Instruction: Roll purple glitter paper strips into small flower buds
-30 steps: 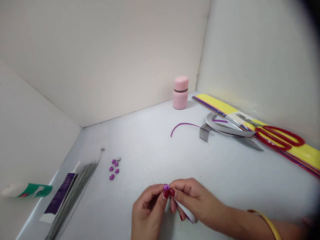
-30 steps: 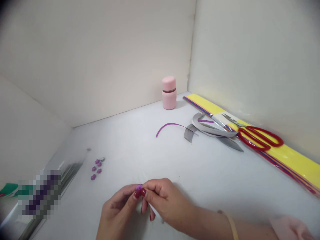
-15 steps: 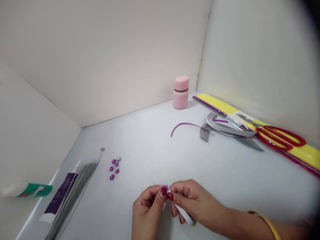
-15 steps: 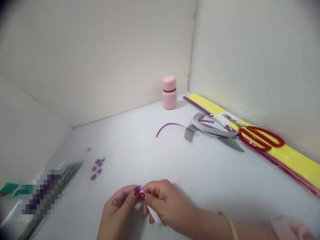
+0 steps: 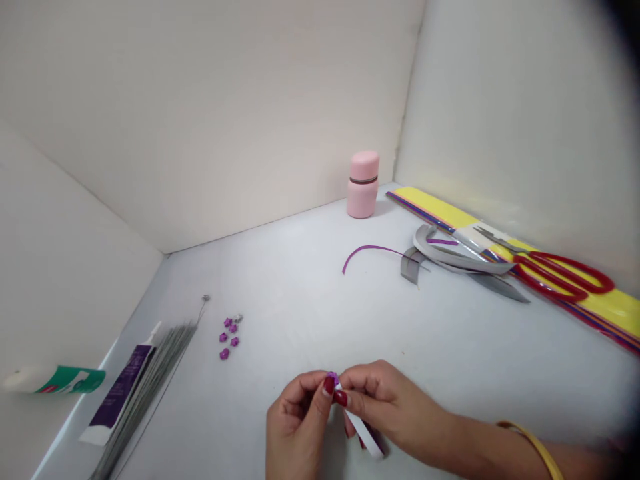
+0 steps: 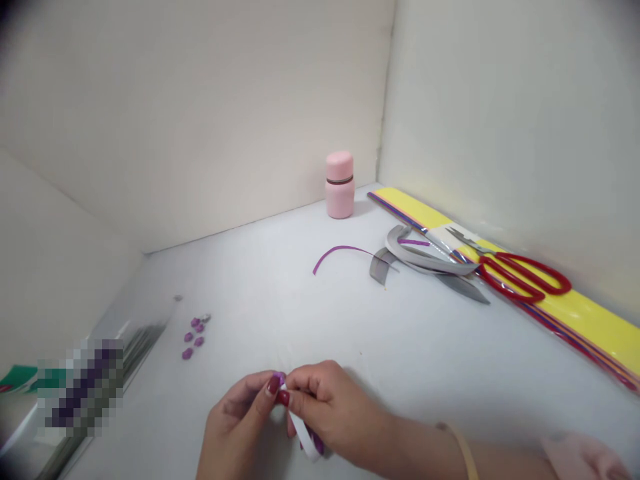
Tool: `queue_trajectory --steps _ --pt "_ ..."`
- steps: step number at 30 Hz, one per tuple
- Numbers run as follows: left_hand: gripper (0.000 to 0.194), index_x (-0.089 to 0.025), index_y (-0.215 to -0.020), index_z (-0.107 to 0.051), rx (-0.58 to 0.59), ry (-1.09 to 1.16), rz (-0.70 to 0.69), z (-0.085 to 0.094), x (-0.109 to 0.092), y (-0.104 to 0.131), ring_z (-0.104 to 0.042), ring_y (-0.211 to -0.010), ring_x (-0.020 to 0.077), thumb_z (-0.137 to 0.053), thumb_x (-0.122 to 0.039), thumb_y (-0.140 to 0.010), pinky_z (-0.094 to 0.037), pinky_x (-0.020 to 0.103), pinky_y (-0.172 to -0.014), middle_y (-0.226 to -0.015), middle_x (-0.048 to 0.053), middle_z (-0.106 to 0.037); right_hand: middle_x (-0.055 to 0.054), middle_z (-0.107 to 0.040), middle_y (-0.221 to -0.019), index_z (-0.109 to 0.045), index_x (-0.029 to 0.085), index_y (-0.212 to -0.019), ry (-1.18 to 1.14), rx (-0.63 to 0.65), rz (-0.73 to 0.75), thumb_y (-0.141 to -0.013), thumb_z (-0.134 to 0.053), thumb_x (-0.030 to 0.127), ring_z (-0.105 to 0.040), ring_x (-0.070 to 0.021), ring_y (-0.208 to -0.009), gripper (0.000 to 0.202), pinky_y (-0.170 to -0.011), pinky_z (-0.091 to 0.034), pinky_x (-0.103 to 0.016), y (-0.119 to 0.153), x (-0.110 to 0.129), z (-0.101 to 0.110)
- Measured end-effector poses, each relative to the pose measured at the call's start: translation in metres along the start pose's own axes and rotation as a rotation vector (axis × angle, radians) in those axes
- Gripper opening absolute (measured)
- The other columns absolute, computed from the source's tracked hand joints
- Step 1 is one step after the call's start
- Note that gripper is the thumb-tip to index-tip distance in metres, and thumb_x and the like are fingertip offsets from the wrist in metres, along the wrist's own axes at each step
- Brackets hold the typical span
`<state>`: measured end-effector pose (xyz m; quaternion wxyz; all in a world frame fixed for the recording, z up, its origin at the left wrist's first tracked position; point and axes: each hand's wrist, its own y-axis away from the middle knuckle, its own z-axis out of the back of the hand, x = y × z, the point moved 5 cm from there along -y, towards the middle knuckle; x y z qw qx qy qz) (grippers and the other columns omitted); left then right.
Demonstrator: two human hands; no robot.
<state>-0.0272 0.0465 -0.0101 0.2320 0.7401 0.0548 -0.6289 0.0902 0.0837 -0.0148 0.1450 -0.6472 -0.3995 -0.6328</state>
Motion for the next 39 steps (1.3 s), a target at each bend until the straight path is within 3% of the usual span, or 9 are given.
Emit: queue_trajectory --steps 6,10,15,23,34,39 --pt "0.017 -0.018 -0.067 -0.070 -0.072 -0.172 -0.216 0.003 -0.009 0.006 -0.064 -0.068 0.0194 -0.070 -0.035 -0.067 -0.049 0.026 -0.066 -0.069 0.005 -0.071 0.002 -0.054 -0.052 -0.057 0.013 -0.068 -0.116 -0.029 -0.031 -0.079 -0.053 0.049 -0.041 -0.0061 -0.037 0.037 -0.037 -0.032 -0.017 0.000 -0.002 -0.003" --pt "0.019 -0.017 -0.066 -0.070 -0.076 -0.147 -0.190 0.003 -0.009 0.006 -0.064 -0.065 0.0190 -0.070 -0.037 -0.066 -0.050 0.026 -0.063 -0.067 0.004 -0.070 0.001 -0.057 -0.056 -0.055 0.014 -0.069 -0.180 -0.097 -0.055 -0.075 -0.058 0.049 -0.041 -0.0059 -0.038 0.036 -0.036 -0.031 -0.016 0.000 -0.002 -0.003" --pt "0.018 -0.017 -0.065 -0.070 -0.043 -0.079 -0.108 0.002 -0.004 0.003 -0.062 -0.062 0.0168 -0.073 -0.035 -0.063 -0.049 0.024 -0.061 -0.064 0.003 -0.071 0.006 -0.045 -0.047 -0.050 0.016 -0.062 -0.012 -0.113 0.040 -0.079 -0.056 0.045 -0.043 -0.0077 -0.042 0.034 -0.041 -0.033 -0.018 0.002 0.004 -0.003" --pt "0.015 -0.017 -0.065 -0.070 0.013 -0.083 -0.107 0.001 -0.002 0.000 -0.062 -0.063 0.0168 -0.072 -0.032 -0.066 -0.049 0.024 -0.062 -0.065 0.003 -0.071 0.005 -0.043 -0.048 -0.049 0.016 -0.060 0.091 -0.106 0.083 -0.081 -0.053 0.045 -0.042 -0.0080 -0.043 0.036 -0.042 -0.032 -0.018 0.002 0.009 -0.001" --pt "0.014 -0.017 -0.071 -0.069 0.056 -0.193 -0.190 0.001 -0.008 0.003 -0.063 -0.062 0.0167 -0.066 -0.031 -0.072 -0.051 0.024 -0.060 -0.066 0.004 -0.070 0.005 -0.044 -0.052 -0.052 0.015 -0.066 -0.012 -0.093 0.087 -0.083 -0.052 0.045 -0.043 -0.0081 -0.047 0.034 -0.045 -0.034 -0.018 0.003 0.008 0.000" --pt "0.009 -0.020 -0.077 -0.070 0.058 -0.335 -0.394 0.002 -0.015 0.006 -0.065 -0.064 0.0174 -0.063 -0.024 -0.074 -0.052 0.026 -0.064 -0.071 0.004 -0.072 0.005 -0.046 -0.051 -0.054 0.014 -0.068 -0.096 -0.109 0.039 -0.079 -0.055 0.048 -0.041 -0.0073 -0.045 0.036 -0.044 -0.034 -0.018 0.001 0.005 -0.001"
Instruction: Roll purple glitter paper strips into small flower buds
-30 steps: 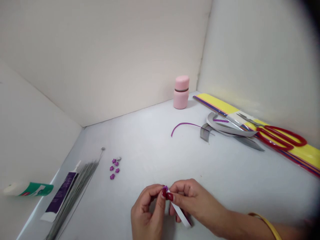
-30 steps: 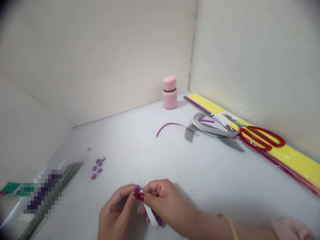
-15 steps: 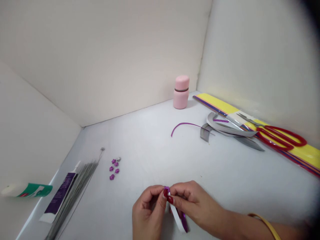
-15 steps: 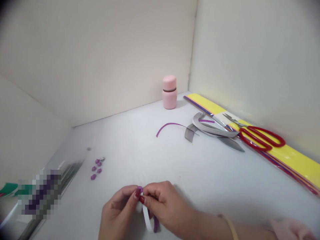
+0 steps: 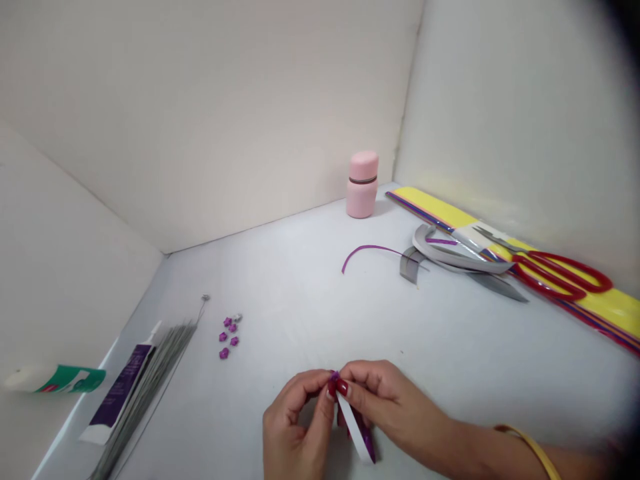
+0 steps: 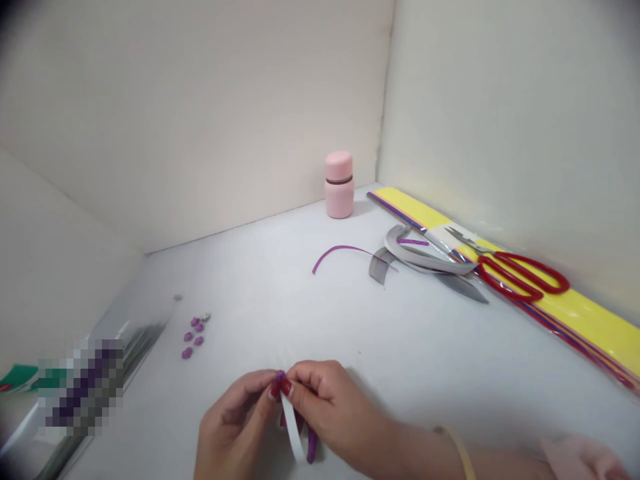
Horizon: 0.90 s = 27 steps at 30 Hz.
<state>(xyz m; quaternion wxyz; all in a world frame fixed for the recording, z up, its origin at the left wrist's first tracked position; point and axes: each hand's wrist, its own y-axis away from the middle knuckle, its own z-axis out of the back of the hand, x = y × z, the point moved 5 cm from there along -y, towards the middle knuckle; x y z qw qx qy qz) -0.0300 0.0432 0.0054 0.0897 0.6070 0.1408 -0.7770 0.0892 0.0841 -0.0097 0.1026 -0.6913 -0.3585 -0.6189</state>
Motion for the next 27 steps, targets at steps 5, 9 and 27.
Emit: queue_trajectory --steps 5,9,27 --pt "0.024 -0.023 -0.085 -0.069 -0.066 -0.225 -0.421 0.004 -0.018 0.003 -0.066 -0.072 0.0173 -0.059 -0.006 -0.072 -0.051 0.025 -0.068 -0.079 0.003 -0.073 0.001 -0.054 -0.053 -0.056 0.013 -0.068 -0.109 -0.015 -0.071 -0.075 -0.056 0.053 -0.039 -0.0062 -0.041 0.040 -0.041 -0.033 -0.018 0.000 -0.001 -0.002" --pt "0.032 -0.022 -0.089 -0.069 -0.053 -0.310 -0.559 0.002 -0.025 0.003 -0.066 -0.072 0.0179 -0.059 0.001 -0.069 -0.051 0.026 -0.070 -0.081 0.006 -0.073 0.006 -0.046 -0.049 -0.055 0.013 -0.069 -0.119 -0.030 -0.083 -0.070 -0.063 0.051 -0.039 -0.0063 -0.042 0.038 -0.040 -0.035 -0.018 0.002 -0.002 -0.002" --pt "0.009 -0.018 -0.069 -0.067 0.106 0.143 0.107 -0.001 -0.004 -0.010 -0.056 -0.058 0.0126 -0.064 -0.025 -0.075 -0.044 0.021 -0.057 -0.069 0.001 -0.059 0.003 -0.046 -0.057 -0.059 0.013 -0.074 -0.072 0.032 -0.051 -0.074 -0.057 0.053 -0.041 -0.0074 -0.048 0.040 -0.045 -0.039 -0.019 0.002 0.001 -0.003"
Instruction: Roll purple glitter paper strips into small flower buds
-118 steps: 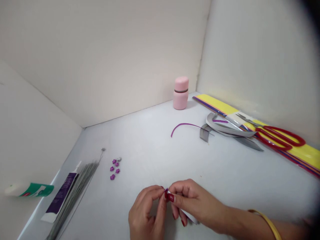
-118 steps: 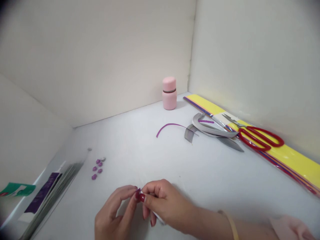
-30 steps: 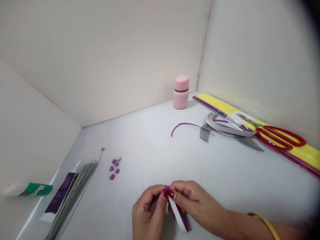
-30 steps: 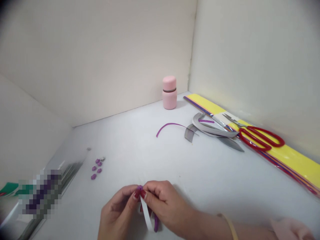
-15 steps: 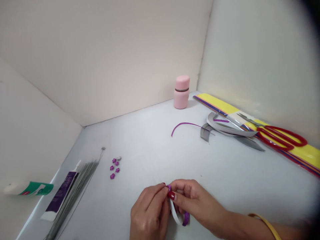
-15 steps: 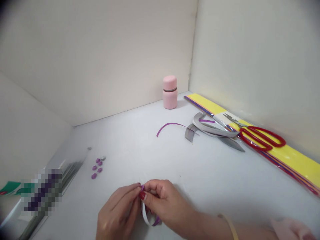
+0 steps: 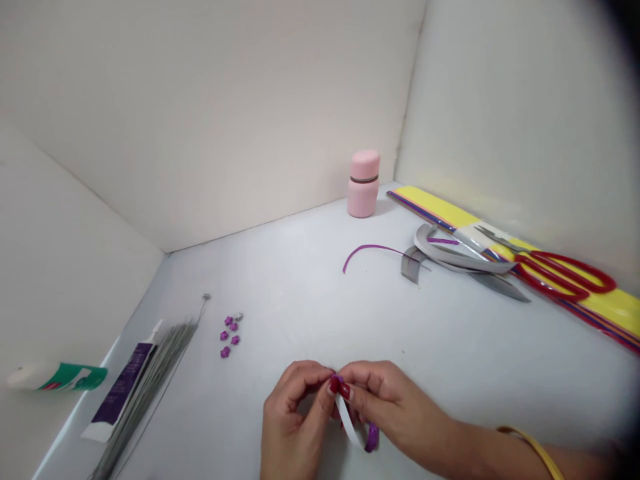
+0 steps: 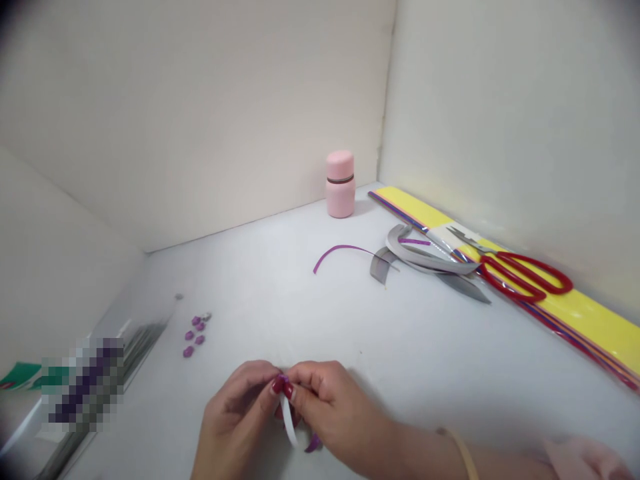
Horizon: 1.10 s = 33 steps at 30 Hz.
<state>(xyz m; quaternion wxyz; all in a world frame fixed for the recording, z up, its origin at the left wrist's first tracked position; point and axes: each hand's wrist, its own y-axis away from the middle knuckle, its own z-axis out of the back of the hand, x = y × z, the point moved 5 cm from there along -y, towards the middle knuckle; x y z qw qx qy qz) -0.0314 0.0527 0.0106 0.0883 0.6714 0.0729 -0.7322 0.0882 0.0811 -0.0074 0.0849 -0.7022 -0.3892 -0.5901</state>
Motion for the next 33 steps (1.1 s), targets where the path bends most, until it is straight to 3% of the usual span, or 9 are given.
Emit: queue_trajectory --steps 2,6,9,12,14,18,25,29,33 --pt "0.011 -0.018 -0.066 -0.066 -0.002 0.058 0.062 -0.002 0.003 0.000 -0.055 -0.055 0.0124 -0.066 -0.026 -0.073 -0.043 0.021 -0.053 -0.063 -0.001 -0.056 0.003 -0.047 -0.059 -0.057 0.014 -0.075 -0.001 0.017 -0.023 -0.073 -0.060 0.051 -0.042 -0.0073 -0.050 0.037 -0.045 -0.038 -0.018 -0.001 -0.002 -0.001" --pt "0.020 -0.017 -0.065 -0.061 0.037 0.332 0.335 -0.009 0.023 0.003 -0.051 -0.043 0.0108 -0.068 -0.035 -0.070 -0.040 0.022 -0.045 -0.049 -0.004 -0.051 0.001 -0.055 -0.064 -0.052 0.015 -0.075 -0.017 0.085 -0.016 -0.078 -0.058 0.042 -0.048 -0.0076 -0.054 0.027 -0.048 -0.035 -0.017 -0.002 -0.001 -0.005" --pt "0.024 -0.015 -0.066 -0.063 0.012 0.317 0.375 -0.007 0.031 0.002 -0.054 -0.051 0.0139 -0.071 -0.038 -0.066 -0.042 0.024 -0.049 -0.056 0.001 -0.059 0.002 -0.056 -0.063 -0.047 0.017 -0.077 -0.015 0.087 -0.011 -0.084 -0.050 0.039 -0.052 -0.0078 -0.052 0.024 -0.051 -0.037 -0.019 -0.001 -0.001 -0.005" --pt "0.022 -0.015 -0.069 -0.065 0.035 0.272 0.415 -0.004 0.033 0.000 -0.058 -0.060 0.0157 -0.070 -0.037 -0.067 -0.043 0.024 -0.054 -0.065 0.004 -0.065 0.006 -0.047 -0.059 -0.045 0.018 -0.077 0.127 0.048 -0.009 -0.087 -0.045 0.036 -0.039 -0.0054 -0.043 0.020 -0.043 -0.028 -0.017 0.001 -0.003 -0.001" --pt "0.020 -0.015 -0.069 -0.065 0.053 0.275 0.418 -0.002 0.031 -0.001 -0.057 -0.060 0.0141 -0.069 -0.034 -0.069 -0.042 0.023 -0.058 -0.064 0.003 -0.065 0.007 -0.041 -0.057 -0.046 0.018 -0.077 0.226 0.019 0.031 -0.087 -0.046 0.034 -0.032 -0.0063 -0.047 0.019 -0.043 -0.025 -0.018 0.001 -0.002 0.003" --pt "0.018 -0.014 -0.069 -0.065 0.082 0.248 0.412 -0.002 0.025 -0.001 -0.056 -0.064 0.0126 -0.069 -0.032 -0.070 -0.042 0.022 -0.062 -0.066 0.002 -0.066 0.006 -0.041 -0.061 -0.050 0.017 -0.076 0.277 0.005 0.109 -0.085 -0.051 0.036 -0.033 -0.0085 -0.055 0.021 -0.049 -0.027 -0.019 0.001 0.003 0.005" --pt "0.021 -0.017 -0.073 -0.069 -0.031 0.230 0.393 -0.001 0.017 0.000 -0.056 -0.062 0.0133 -0.070 -0.036 -0.067 -0.043 0.021 -0.061 -0.063 0.001 -0.066 0.003 -0.047 -0.064 -0.056 0.017 -0.072 0.266 -0.017 0.194 -0.084 -0.051 0.039 -0.041 -0.0112 -0.062 0.026 -0.059 -0.034 -0.021 0.001 0.015 0.005" --pt "0.020 -0.016 -0.064 -0.069 -0.012 0.089 0.314 -0.001 0.012 0.001 -0.057 -0.062 0.0158 -0.070 -0.036 -0.066 -0.044 0.023 -0.061 -0.062 0.003 -0.067 0.006 -0.039 -0.055 -0.056 0.016 -0.071 0.261 -0.048 0.099 -0.082 -0.053 0.042 -0.033 -0.0085 -0.051 0.028 -0.048 -0.027 -0.019 0.000 0.008 0.007" --pt "0.021 -0.017 -0.065 -0.068 -0.097 0.056 0.261 0.001 0.014 0.004 -0.057 -0.063 0.0163 -0.067 -0.037 -0.070 -0.044 0.023 -0.062 -0.063 0.003 -0.067 0.006 -0.043 -0.051 -0.056 0.016 -0.071 0.236 -0.070 0.008 -0.082 -0.052 0.045 -0.032 -0.0070 -0.046 0.031 -0.045 -0.025 -0.019 -0.002 0.002 0.009"
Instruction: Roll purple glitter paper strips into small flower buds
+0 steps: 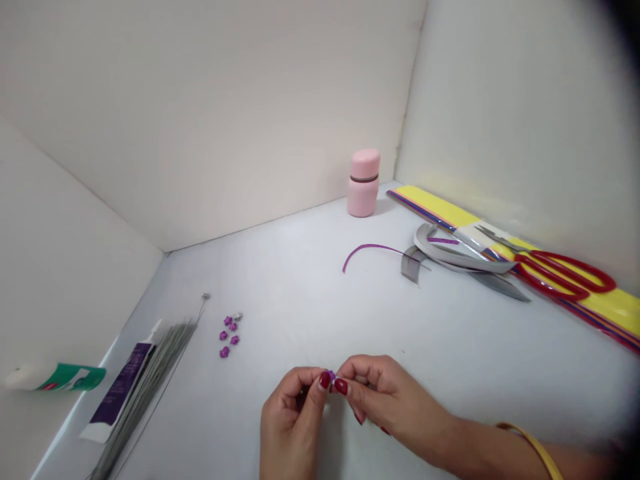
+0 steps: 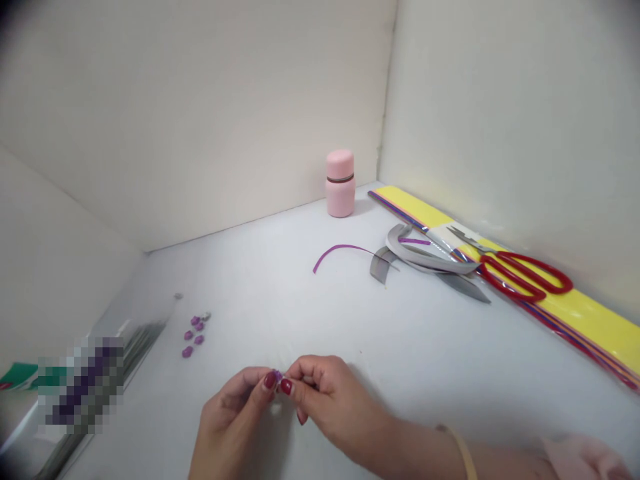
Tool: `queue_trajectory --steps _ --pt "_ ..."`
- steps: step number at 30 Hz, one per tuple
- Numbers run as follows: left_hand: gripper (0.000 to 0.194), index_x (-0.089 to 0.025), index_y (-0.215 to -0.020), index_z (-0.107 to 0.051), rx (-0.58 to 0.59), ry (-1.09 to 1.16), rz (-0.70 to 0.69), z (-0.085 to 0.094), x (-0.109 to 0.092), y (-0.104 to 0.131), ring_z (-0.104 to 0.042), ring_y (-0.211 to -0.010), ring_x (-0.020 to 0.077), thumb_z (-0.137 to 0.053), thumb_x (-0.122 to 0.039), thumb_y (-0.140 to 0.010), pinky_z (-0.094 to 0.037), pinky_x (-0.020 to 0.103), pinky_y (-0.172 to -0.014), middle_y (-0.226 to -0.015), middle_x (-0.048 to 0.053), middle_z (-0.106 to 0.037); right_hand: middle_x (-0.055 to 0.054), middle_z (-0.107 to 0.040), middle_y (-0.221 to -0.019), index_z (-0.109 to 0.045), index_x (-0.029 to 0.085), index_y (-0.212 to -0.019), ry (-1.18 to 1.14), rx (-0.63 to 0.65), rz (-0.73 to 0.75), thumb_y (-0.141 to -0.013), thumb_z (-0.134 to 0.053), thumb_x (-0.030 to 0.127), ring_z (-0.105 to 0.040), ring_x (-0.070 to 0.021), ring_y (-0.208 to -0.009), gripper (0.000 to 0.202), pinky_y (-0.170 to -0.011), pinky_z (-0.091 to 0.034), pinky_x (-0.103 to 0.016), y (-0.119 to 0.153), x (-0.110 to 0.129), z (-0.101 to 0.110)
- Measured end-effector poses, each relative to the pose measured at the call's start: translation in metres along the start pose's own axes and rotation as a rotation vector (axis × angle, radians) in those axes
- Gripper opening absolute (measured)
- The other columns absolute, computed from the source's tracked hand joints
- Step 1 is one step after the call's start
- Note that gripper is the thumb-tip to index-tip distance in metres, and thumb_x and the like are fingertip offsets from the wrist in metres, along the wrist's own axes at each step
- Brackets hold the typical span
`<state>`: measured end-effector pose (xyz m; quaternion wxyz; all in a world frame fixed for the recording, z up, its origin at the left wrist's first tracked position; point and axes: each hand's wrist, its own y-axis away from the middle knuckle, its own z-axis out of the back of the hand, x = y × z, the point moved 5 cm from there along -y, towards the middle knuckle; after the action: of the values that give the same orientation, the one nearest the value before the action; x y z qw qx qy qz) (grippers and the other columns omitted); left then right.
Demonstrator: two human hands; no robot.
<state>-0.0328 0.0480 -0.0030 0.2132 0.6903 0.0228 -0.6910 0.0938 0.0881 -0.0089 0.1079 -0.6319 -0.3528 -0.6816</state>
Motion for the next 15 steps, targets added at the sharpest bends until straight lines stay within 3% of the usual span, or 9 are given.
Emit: queue_trajectory --steps 10,12,15 --pt "0.021 -0.017 -0.066 -0.067 -0.084 -0.031 -0.067 0.000 0.004 0.004 -0.056 -0.058 0.0147 -0.066 -0.038 -0.070 -0.044 0.021 -0.056 -0.060 0.002 -0.066 0.006 -0.042 -0.049 -0.060 0.013 -0.071 -0.041 -0.018 -0.005 -0.076 -0.058 0.049 -0.035 -0.0066 -0.045 0.036 -0.044 -0.027 -0.019 0.001 0.001 -0.001" --pt "0.019 -0.018 -0.064 -0.066 -0.108 -0.069 -0.129 0.001 0.001 0.005 -0.057 -0.058 0.0152 -0.066 -0.036 -0.071 -0.044 0.021 -0.056 -0.060 0.001 -0.065 0.006 -0.045 -0.049 -0.060 0.014 -0.070 -0.088 -0.006 -0.041 -0.074 -0.060 0.050 -0.034 -0.0055 -0.041 0.036 -0.041 -0.027 -0.019 0.001 0.001 -0.003" --pt "0.011 -0.020 -0.063 -0.065 -0.151 -0.183 -0.328 0.002 -0.007 0.007 -0.058 -0.058 0.0156 -0.065 -0.026 -0.073 -0.044 0.022 -0.058 -0.061 0.001 -0.065 0.005 -0.050 -0.053 -0.058 0.014 -0.070 -0.199 0.027 -0.077 -0.073 -0.060 0.050 -0.033 -0.0035 -0.036 0.036 -0.038 -0.027 -0.018 0.001 -0.001 -0.007"
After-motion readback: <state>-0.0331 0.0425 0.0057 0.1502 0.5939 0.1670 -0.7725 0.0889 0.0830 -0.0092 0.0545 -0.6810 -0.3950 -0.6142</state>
